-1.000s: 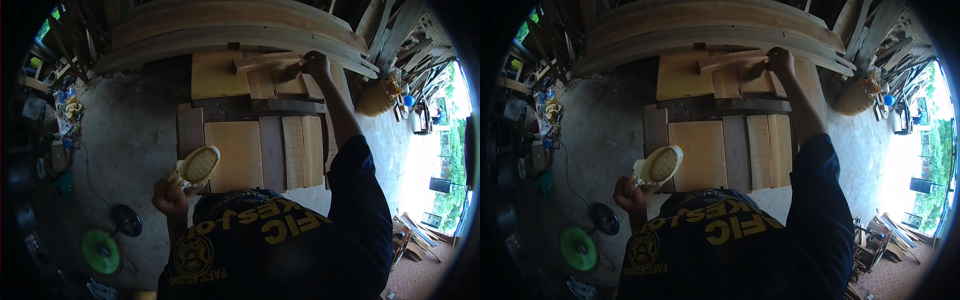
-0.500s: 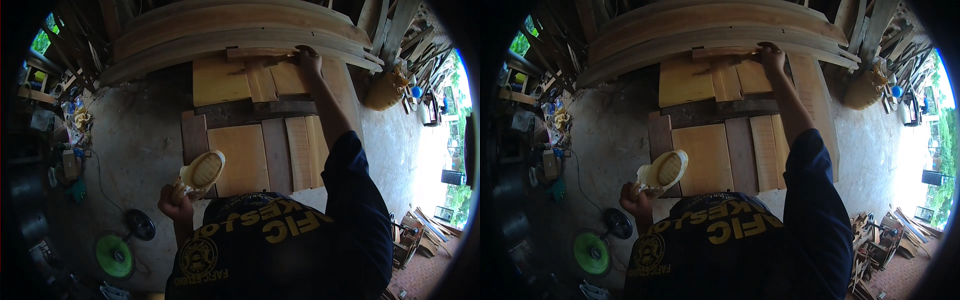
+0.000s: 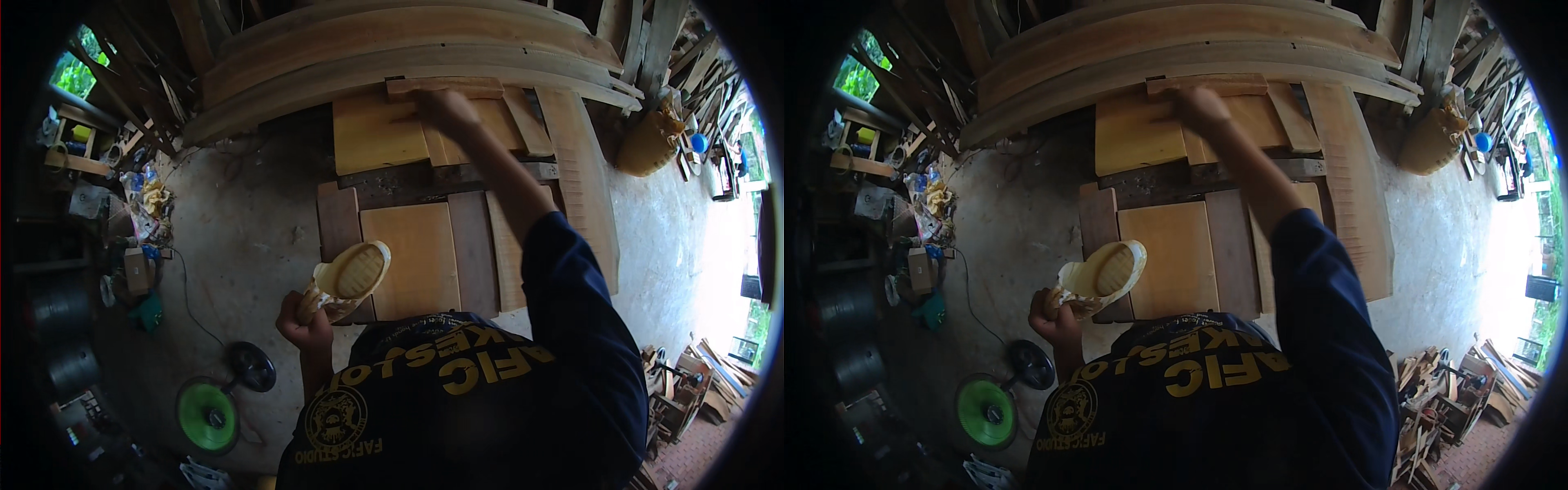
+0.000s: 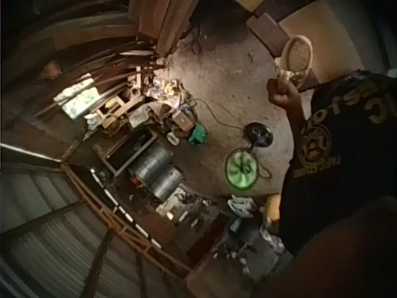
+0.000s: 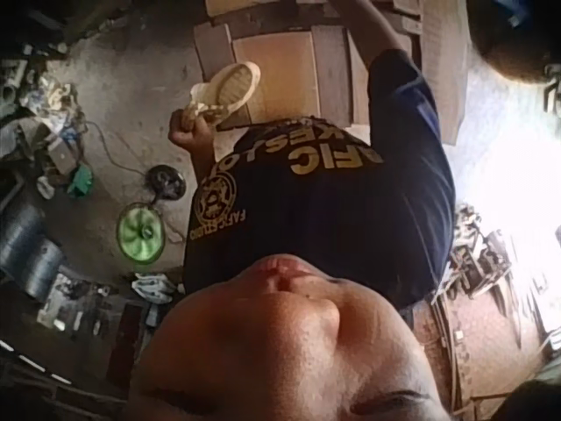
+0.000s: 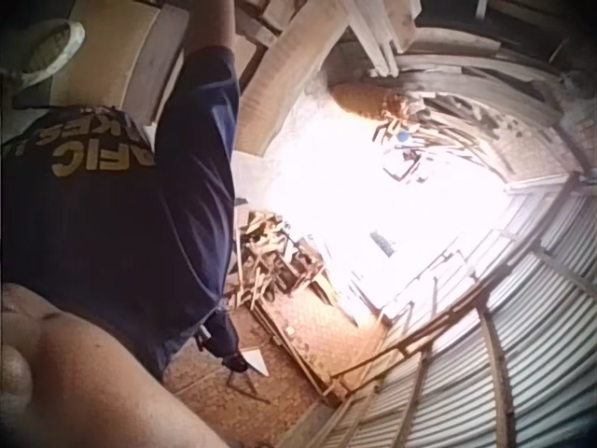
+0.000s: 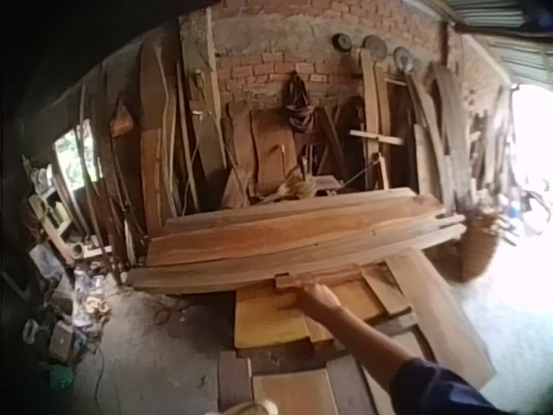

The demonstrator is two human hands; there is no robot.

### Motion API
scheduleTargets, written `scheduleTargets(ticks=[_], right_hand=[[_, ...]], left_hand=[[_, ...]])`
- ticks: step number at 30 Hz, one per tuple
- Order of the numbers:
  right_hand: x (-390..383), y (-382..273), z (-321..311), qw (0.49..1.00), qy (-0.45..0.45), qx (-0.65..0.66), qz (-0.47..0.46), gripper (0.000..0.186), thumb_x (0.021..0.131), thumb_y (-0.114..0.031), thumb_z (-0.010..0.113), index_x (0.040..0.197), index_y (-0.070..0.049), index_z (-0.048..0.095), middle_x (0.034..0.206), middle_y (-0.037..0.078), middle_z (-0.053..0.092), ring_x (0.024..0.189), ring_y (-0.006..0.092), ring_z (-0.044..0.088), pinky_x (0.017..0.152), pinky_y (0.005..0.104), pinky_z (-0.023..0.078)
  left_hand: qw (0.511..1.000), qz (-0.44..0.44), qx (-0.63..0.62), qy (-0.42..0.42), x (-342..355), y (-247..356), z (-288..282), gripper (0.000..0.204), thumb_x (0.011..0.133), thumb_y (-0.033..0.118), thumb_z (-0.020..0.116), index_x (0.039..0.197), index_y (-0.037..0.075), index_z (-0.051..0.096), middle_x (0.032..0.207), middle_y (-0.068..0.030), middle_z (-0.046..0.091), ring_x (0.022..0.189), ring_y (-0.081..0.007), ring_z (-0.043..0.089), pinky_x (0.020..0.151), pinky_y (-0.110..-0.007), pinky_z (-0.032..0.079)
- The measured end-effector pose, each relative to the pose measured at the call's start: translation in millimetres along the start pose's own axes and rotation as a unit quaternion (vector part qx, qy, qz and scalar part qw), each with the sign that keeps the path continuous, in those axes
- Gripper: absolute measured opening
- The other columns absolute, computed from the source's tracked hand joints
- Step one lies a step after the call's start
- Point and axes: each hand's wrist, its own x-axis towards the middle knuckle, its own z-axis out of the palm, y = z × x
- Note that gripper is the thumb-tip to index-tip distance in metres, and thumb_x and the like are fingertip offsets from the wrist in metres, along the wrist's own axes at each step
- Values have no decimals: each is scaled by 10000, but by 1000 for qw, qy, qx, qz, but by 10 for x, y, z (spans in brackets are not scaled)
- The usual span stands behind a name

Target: The person cuts a wooden board with a handsaw, breaks off the cut section by hand, and applies liquid onto wooden planks using a brush.

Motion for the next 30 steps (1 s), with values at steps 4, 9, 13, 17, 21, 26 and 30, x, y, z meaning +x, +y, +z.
scheduleTargets(ticks=[4,9,13,17,21,26,30], right_hand=[[103,-872,111,928,72,363,-48,335,808,-143,559,1134,-185,620,876,154,666,804,313,641,750,401,513],[-273,-1303,205,840,122,514,-124,361,830,-77,561,1189,-118,585,861,148,671,764,231,661,693,328,508],[-938,-1319,48,757,7,653,-22,326,924,-170,530,1240,-91,542,864,85,659,765,92,626,707,252,509],[-1553,-1344,-400,690,21,724,-7,325,957,-166,461,1230,6,494,896,128,662,809,163,651,735,273,526],[-1918,-1218,-619,708,124,692,63,278,954,-194,471,1110,21,555,834,83,652,712,103,625,648,225,507],[-2114,-1339,-567,676,184,708,89,269,960,-210,455,1060,20,551,830,99,656,700,115,631,604,221,505],[-2293,-1493,-413,684,179,698,114,262,955,-203,468,1043,26,557,826,104,660,690,114,629,601,217,500]], left_hand=[[999,-23,-15,19,-42,14,26,139,674,-24,522,609,9,404,576,-25,406,540,-95,387,490,-259,332],[997,-30,-56,-53,-81,77,10,267,713,58,557,932,25,406,740,-47,445,683,-118,424,612,-270,363],[985,5,-108,-132,-79,-27,-80,585,815,354,494,1237,37,241,1003,-110,416,928,-178,424,824,-344,360],[987,-12,-136,-82,-379,-742,-194,581,895,460,361,1258,31,212,1157,-153,376,1089,-213,397,881,-403,364],[966,-41,-253,35,-796,-1334,-123,657,875,592,387,1149,-6,380,1049,-140,507,919,-204,502,788,-354,408],[760,-62,-177,-623,-1382,-2134,-113,449,918,464,424,953,42,573,921,-120,607,839,-238,574,750,-324,436],[719,9,-194,-667,-1200,-1540,403,514,957,481,309,1078,31,527,975,-133,554,899,-261,534,831,-363,400]])
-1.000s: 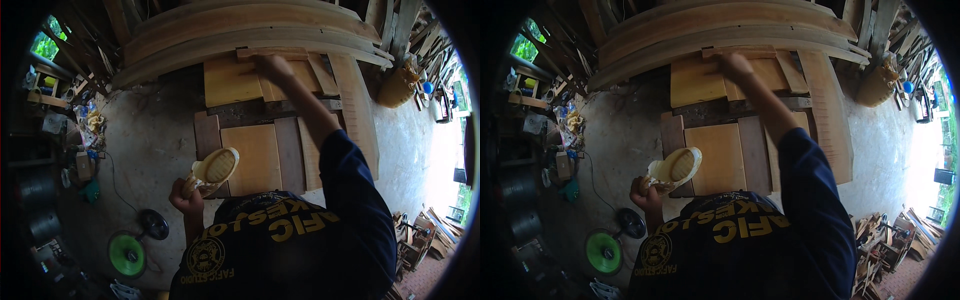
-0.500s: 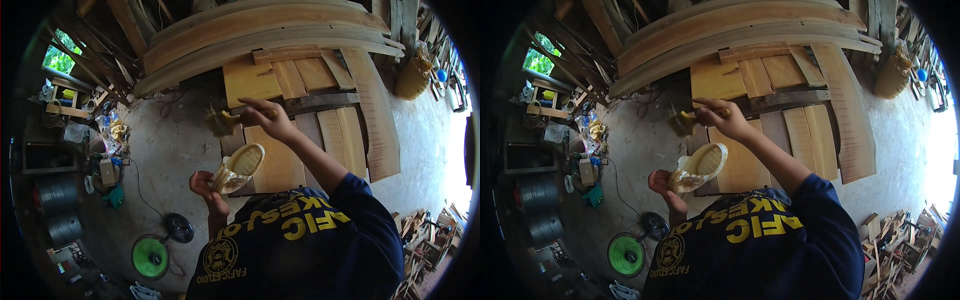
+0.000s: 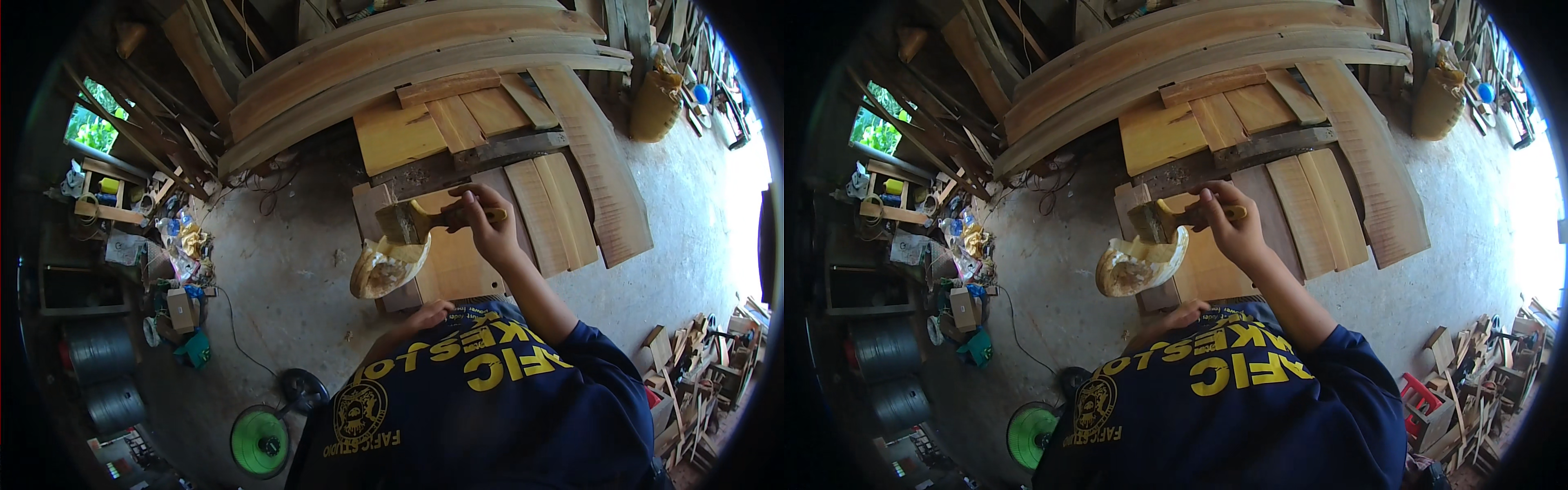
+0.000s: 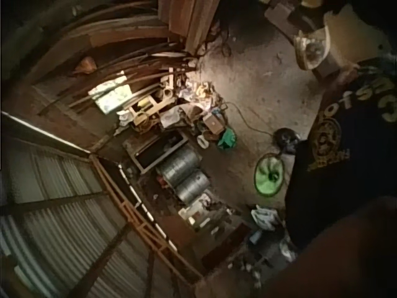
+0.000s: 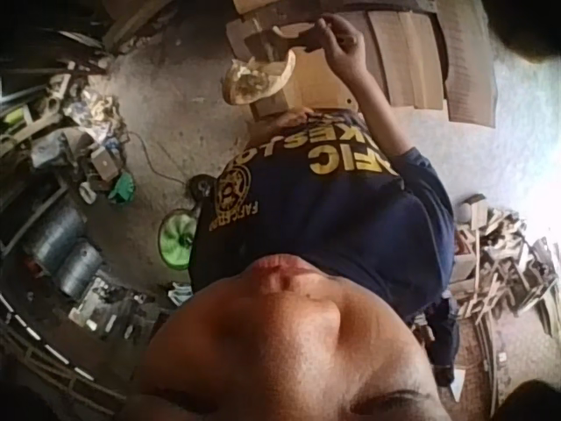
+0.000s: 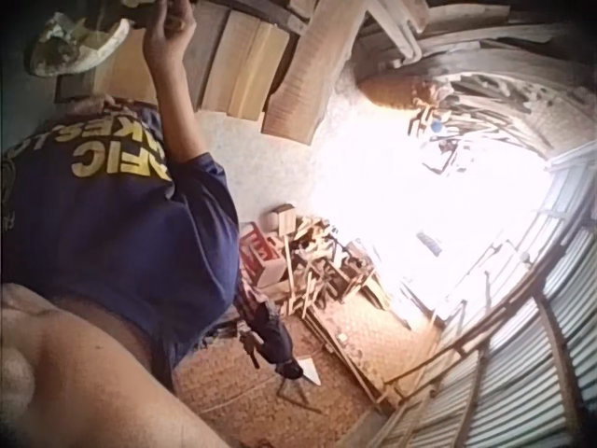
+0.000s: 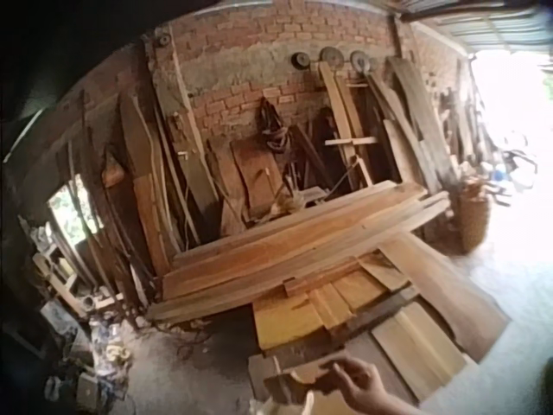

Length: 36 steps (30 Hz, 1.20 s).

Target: The person cuts a wooden board with a handsaw, breaks off the cut section by hand, and applies liquid onto wooden planks using a brush.

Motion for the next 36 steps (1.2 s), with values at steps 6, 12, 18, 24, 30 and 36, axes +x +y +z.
scheduleTargets(ticks=[6,12,18,24,30,36], right_hand=[[-329,-101,-84,986,-26,-149,-67,230,952,-133,457,1029,65,547,842,128,655,716,137,638,645,241,514],[-594,-209,-114,990,31,-116,-75,177,927,-111,501,989,25,597,807,96,667,711,118,644,627,227,501],[-744,-250,12,971,-12,-206,-123,167,925,-63,479,983,55,581,840,114,666,744,129,650,650,235,518],[-882,-311,-80,968,4,-214,-134,155,916,-55,492,973,51,590,843,105,667,738,133,650,649,233,518],[-1080,-256,-272,978,79,-150,-122,122,895,-55,539,956,21,611,778,93,659,660,116,627,597,231,490],[-1112,-308,-446,981,57,-144,-119,130,903,-71,534,954,19,613,775,87,655,679,116,632,607,232,492]], left_hand=[[990,-70,-19,-118,241,534,-68,445,977,372,321,1000,4,570,949,-126,581,923,-240,521,841,-335,386],[997,6,-54,-45,149,841,-129,468,970,414,337,987,22,594,937,-96,593,888,-242,529,820,-332,399],[968,-65,132,-204,198,996,-77,491,975,436,245,957,103,605,869,-71,572,888,-249,476,829,-371,329],[950,-79,282,-105,-142,1339,-329,411,949,380,366,853,66,614,812,-119,594,872,-291,529,850,-391,360],[874,149,293,357,-477,1456,-370,124,794,128,606,887,56,565,909,-117,565,904,-277,494,800,-372,372],[827,113,222,505,197,1989,-638,545,800,118,592,1275,16,345,1285,-140,390,1189,-228,375,928,-356,341]])
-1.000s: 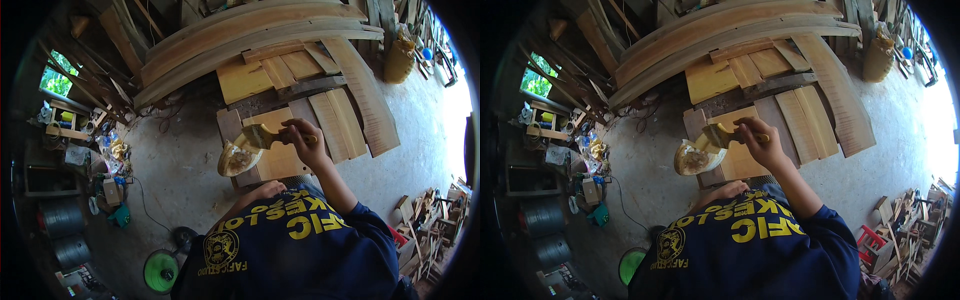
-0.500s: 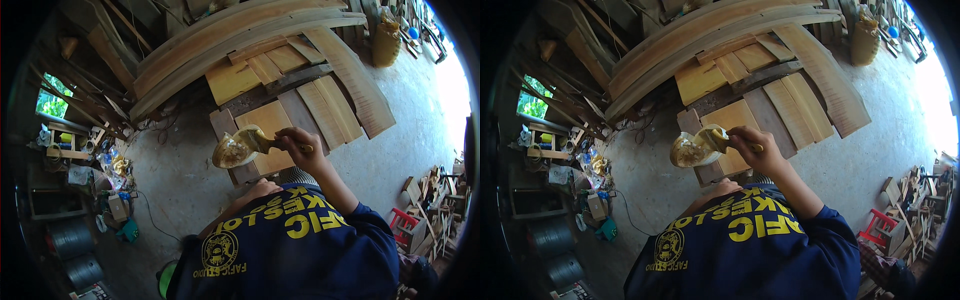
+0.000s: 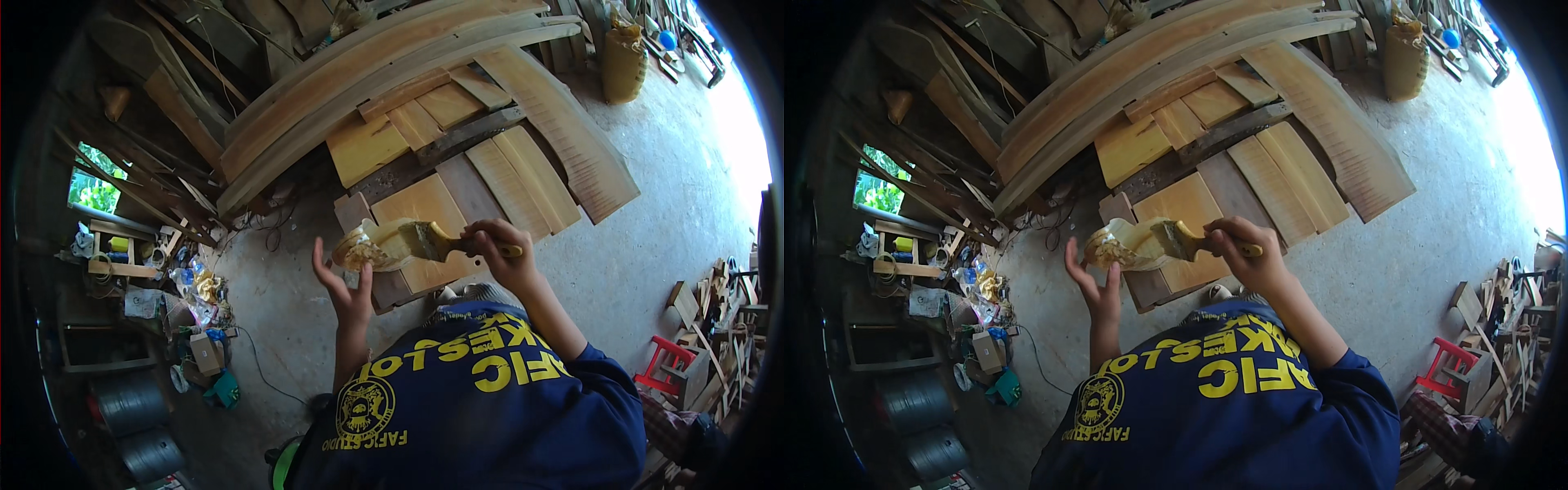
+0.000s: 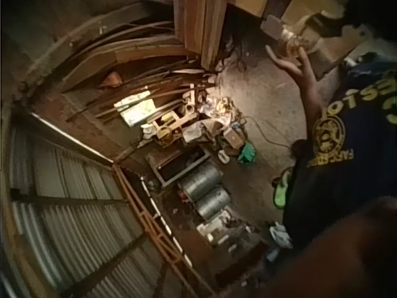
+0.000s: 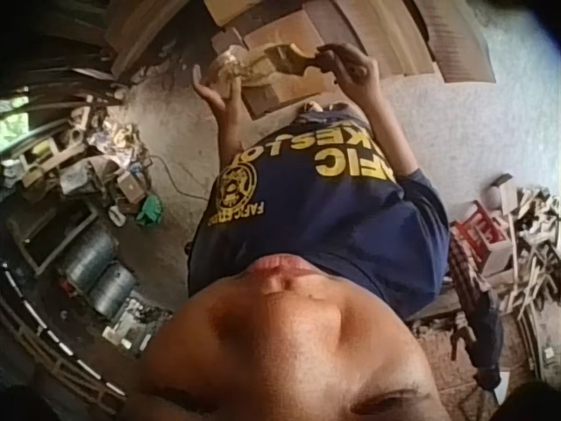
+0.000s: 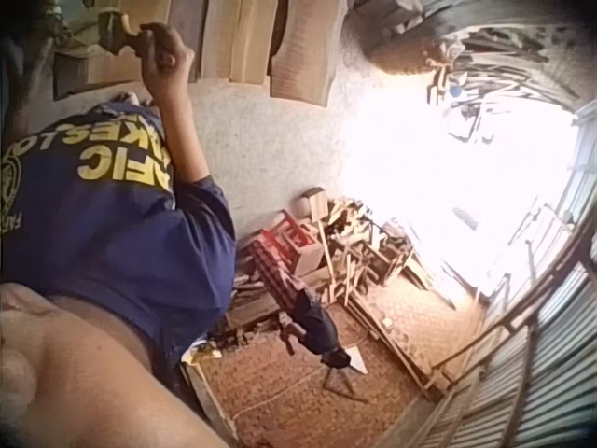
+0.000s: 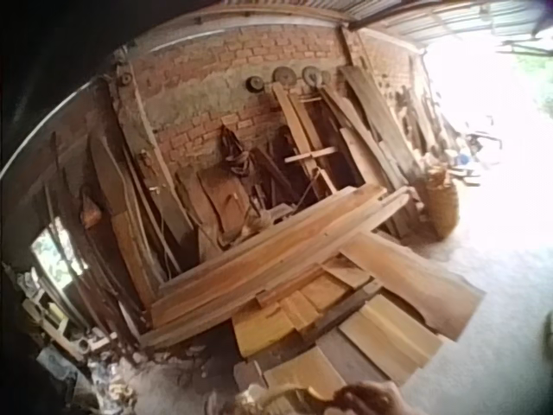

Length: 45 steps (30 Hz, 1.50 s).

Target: The person cuts a wooden board with a handsaw, breaks off the cut section by hand, and applies liquid onto wooden planks using a brush.

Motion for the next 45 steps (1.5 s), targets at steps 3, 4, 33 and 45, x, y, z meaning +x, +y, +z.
scheduleTargets(ticks=[3,4,33,45], right_hand=[[-67,-9,-47,1000,-25,-9,10,143,906,-91,541,959,23,608,777,90,650,701,119,640,634,231,498],[-86,-30,-72,999,-32,-19,11,150,909,-98,540,961,26,606,783,90,651,705,119,640,642,232,502],[-158,-237,3023,946,-251,132,155,320,866,-226,628,673,23,574,591,68,572,538,146,610,471,249,468],[713,269,3471,926,-291,-185,155,257,866,-250,614,943,-8,651,809,111,666,703,168,620,666,311,501]], left_hand=[[995,-63,-46,-60,130,-43,-3,475,804,124,599,1230,20,415,1214,-118,463,1141,-214,431,924,-348,360],[991,-85,-10,-107,106,-59,-22,406,807,124,601,1177,24,469,1156,-100,510,1095,-202,471,905,-345,380],[983,-99,59,142,-684,-735,-2814,181,673,-59,657,707,11,494,639,-47,508,592,-105,501,575,-256,433],[976,-149,32,157,-157,-1571,-3136,209,798,27,646,667,7,484,587,-20,491,558,-81,424,521,-234,387]])
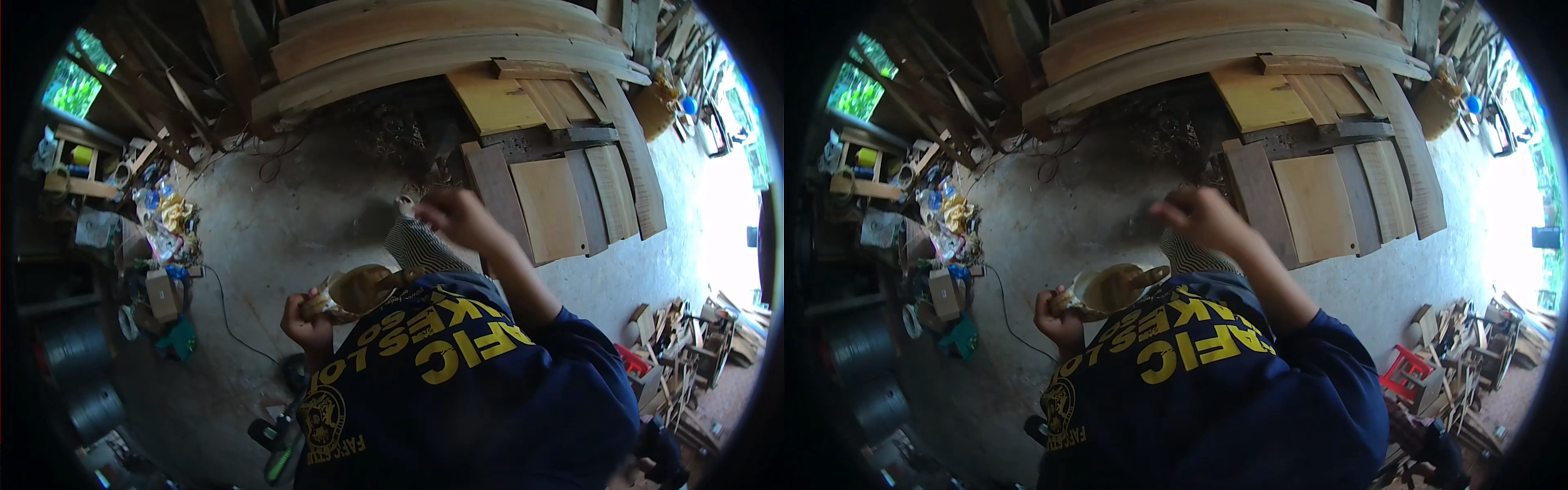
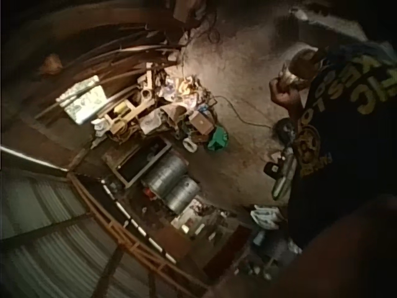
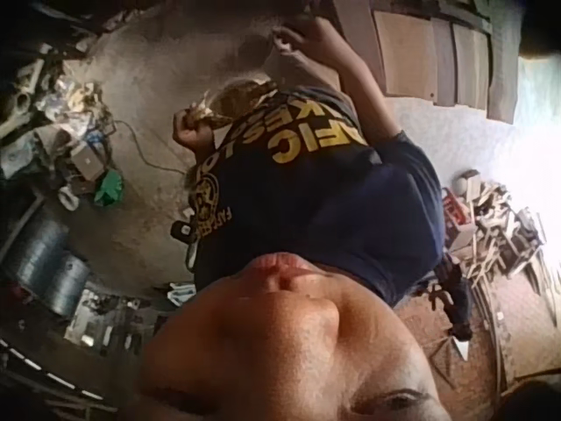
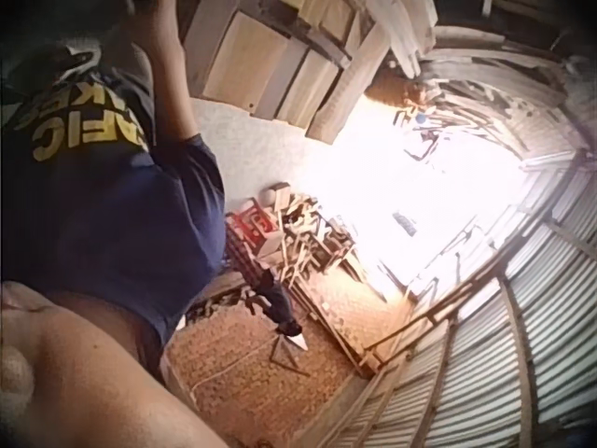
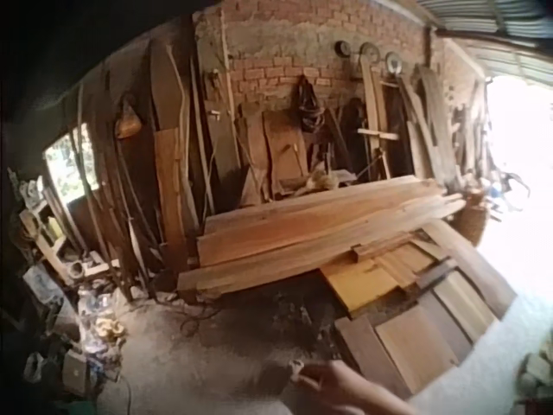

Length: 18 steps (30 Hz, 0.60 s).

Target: The person cuts a wooden board with a handsaw, breaks off the cut section by hand, and applies liquid onto wooden planks using a brush.

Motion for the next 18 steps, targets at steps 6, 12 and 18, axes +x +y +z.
scheduleTargets(ticks=[6,12,18], right_hand=[[828,899,-1041,919,325,-186,124,270,830,-305,588,911,-55,647,786,163,658,762,332,643,675,405,500],[1800,1940,-1981,854,439,-232,156,339,816,-329,608,1087,-124,601,1160,232,553,1026,364,560,855,418,460],[2484,2211,-2159,802,404,-361,252,489,830,-425,564,1268,-224,474,1388,277,294,1241,443,348,997,516,308]], left_hand=[[994,-13,70,-87,563,-381,120,211,752,21,655,697,10,452,681,-17,520,659,-64,475,636,-237,448],[986,-6,100,-134,1452,-548,639,138,653,-19,648,683,9,516,619,-67,496,551,-159,473,523,-278,400],[956,92,158,-230,2173,-514,1359,261,651,52,739,653,39,478,589,-44,455,532,-137,419,506,-267,371]])
